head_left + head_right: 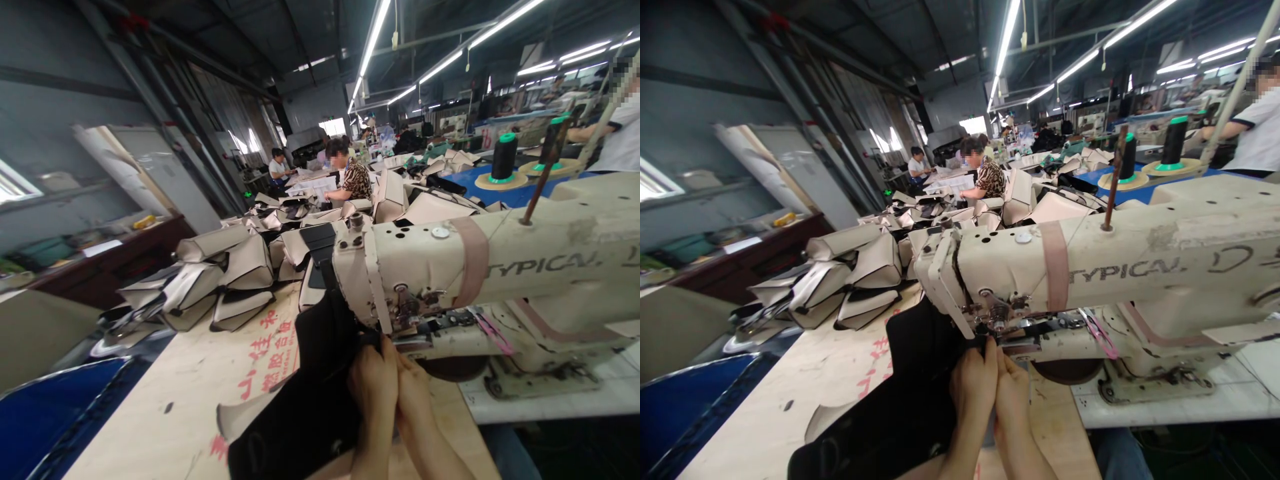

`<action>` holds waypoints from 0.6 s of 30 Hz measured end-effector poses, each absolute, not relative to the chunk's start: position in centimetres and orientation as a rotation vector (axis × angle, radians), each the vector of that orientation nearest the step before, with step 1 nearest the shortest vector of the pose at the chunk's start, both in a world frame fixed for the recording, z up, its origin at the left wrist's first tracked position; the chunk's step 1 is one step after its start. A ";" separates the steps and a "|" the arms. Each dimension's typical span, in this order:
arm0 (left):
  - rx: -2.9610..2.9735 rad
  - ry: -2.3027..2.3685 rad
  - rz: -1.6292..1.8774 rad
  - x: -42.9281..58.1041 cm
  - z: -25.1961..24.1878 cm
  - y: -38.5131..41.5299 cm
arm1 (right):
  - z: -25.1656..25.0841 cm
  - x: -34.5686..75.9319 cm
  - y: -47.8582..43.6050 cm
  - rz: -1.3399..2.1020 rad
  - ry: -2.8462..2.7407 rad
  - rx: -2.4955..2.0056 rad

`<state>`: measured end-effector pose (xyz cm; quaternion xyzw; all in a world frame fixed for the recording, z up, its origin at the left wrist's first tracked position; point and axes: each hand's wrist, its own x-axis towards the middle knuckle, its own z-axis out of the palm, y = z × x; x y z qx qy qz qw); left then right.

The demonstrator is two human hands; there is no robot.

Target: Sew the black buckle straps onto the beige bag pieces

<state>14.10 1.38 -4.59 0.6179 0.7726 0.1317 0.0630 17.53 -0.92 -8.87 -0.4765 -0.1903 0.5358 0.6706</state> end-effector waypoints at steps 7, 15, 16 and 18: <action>1.778 2.243 0.474 12.8 -5.7 2.8 | -9.9 18.8 -1.0 1.203 -0.626 -1.193; 1.797 2.148 0.437 12.4 -6.3 3.2 | -10.3 20.3 -1.4 0.592 -1.223 -1.522; 1.819 2.142 0.454 12.3 -6.5 3.1 | -10.3 20.3 -1.3 0.552 -1.265 -1.545; 1.879 2.138 0.487 12.2 -6.9 3.1 | -10.3 20.4 -1.1 0.514 -1.324 -1.599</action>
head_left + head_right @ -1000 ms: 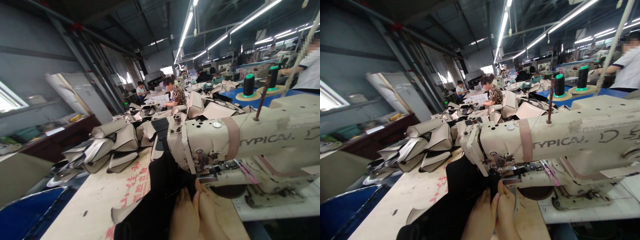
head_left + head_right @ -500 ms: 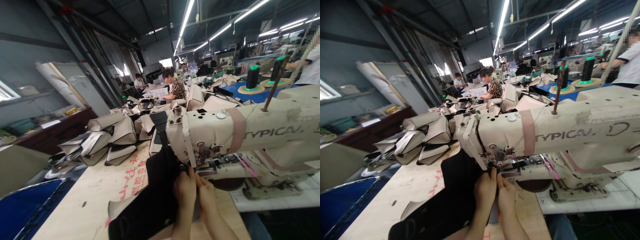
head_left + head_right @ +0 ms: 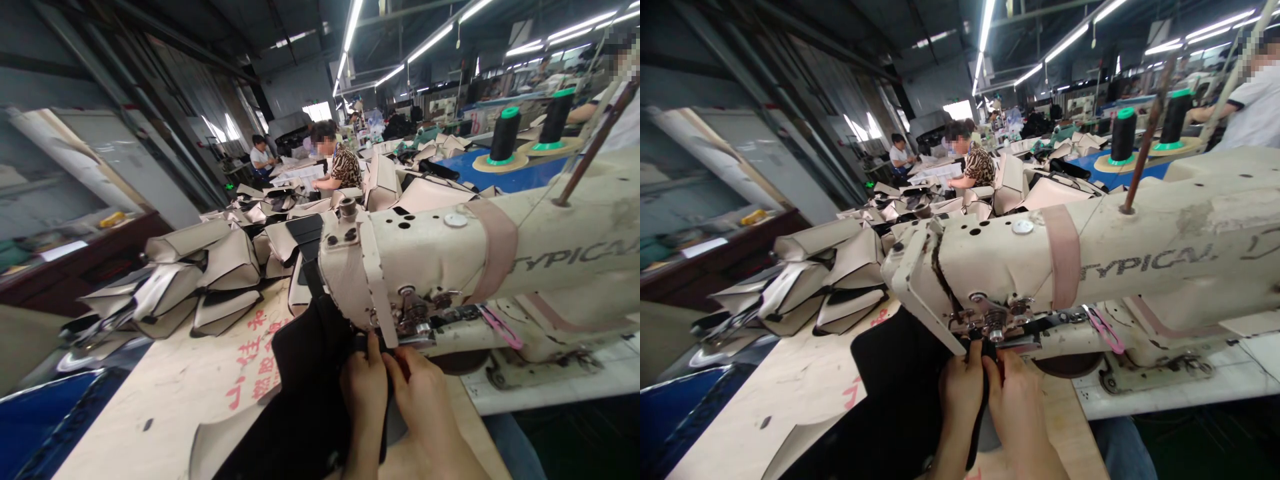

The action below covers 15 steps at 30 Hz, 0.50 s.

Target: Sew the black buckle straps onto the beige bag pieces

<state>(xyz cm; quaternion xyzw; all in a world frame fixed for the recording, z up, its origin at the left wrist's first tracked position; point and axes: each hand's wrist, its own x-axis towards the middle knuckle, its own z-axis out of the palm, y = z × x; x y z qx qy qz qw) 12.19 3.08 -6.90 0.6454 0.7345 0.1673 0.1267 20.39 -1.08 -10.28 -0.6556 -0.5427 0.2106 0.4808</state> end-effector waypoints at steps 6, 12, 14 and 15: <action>1.973 2.227 0.351 12.3 -7.0 3.0 | -9.5 20.9 -0.3 0.737 -1.303 -1.616; 2.196 2.209 0.126 12.3 -6.6 3.0 | -9.7 20.9 0.2 1.038 -1.098 -1.427; 2.229 2.234 0.171 12.2 -6.9 2.9 | -10.0 20.4 0.1 1.163 -0.969 -1.353; 2.249 2.243 0.203 12.2 -7.1 2.8 | -10.0 20.2 0.0 1.221 -0.900 -1.316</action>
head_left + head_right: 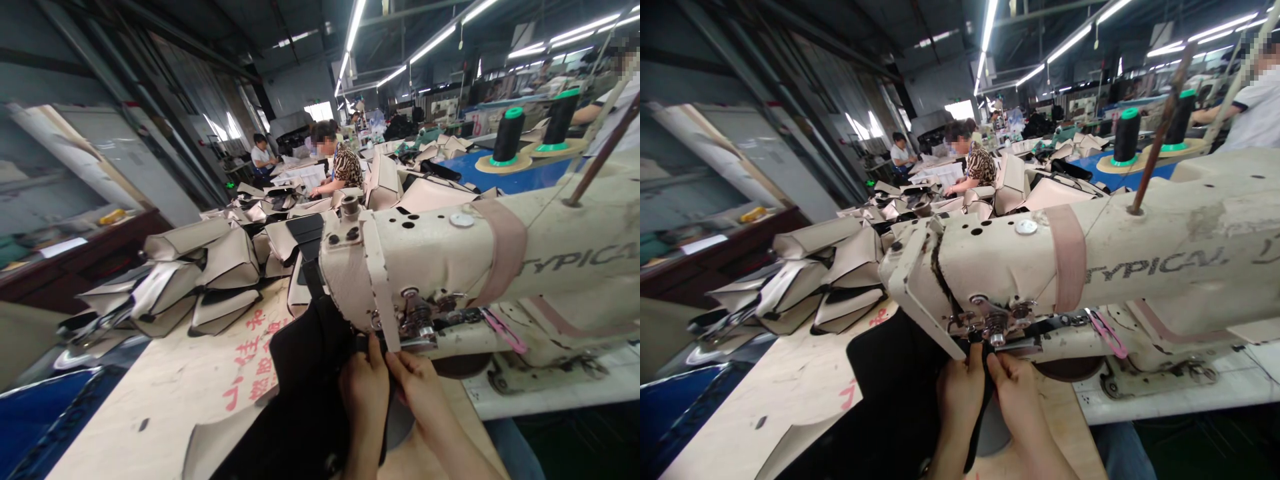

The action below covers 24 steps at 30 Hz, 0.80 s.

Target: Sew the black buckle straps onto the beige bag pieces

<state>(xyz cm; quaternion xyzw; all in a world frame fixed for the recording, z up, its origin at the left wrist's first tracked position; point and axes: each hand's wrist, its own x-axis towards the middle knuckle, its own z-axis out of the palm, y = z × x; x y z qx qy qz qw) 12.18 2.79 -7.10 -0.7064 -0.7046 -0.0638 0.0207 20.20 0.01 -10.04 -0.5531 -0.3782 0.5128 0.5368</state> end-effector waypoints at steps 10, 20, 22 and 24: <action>-2.199 -2.127 -0.365 12.1 -7.0 2.7 | -9.4 19.3 -0.2 1.441 -0.496 -1.089; -2.140 -2.209 -0.422 12.0 -6.8 3.1 | -9.2 18.7 -0.3 1.460 -0.406 -1.006; -2.150 -2.239 -0.413 11.9 -6.6 3.1 | -9.1 18.5 -0.3 1.446 -0.401 -1.001; -2.172 -2.265 -0.403 11.8 -6.4 3.2 | -8.9 18.4 -0.3 1.433 -0.400 -1.010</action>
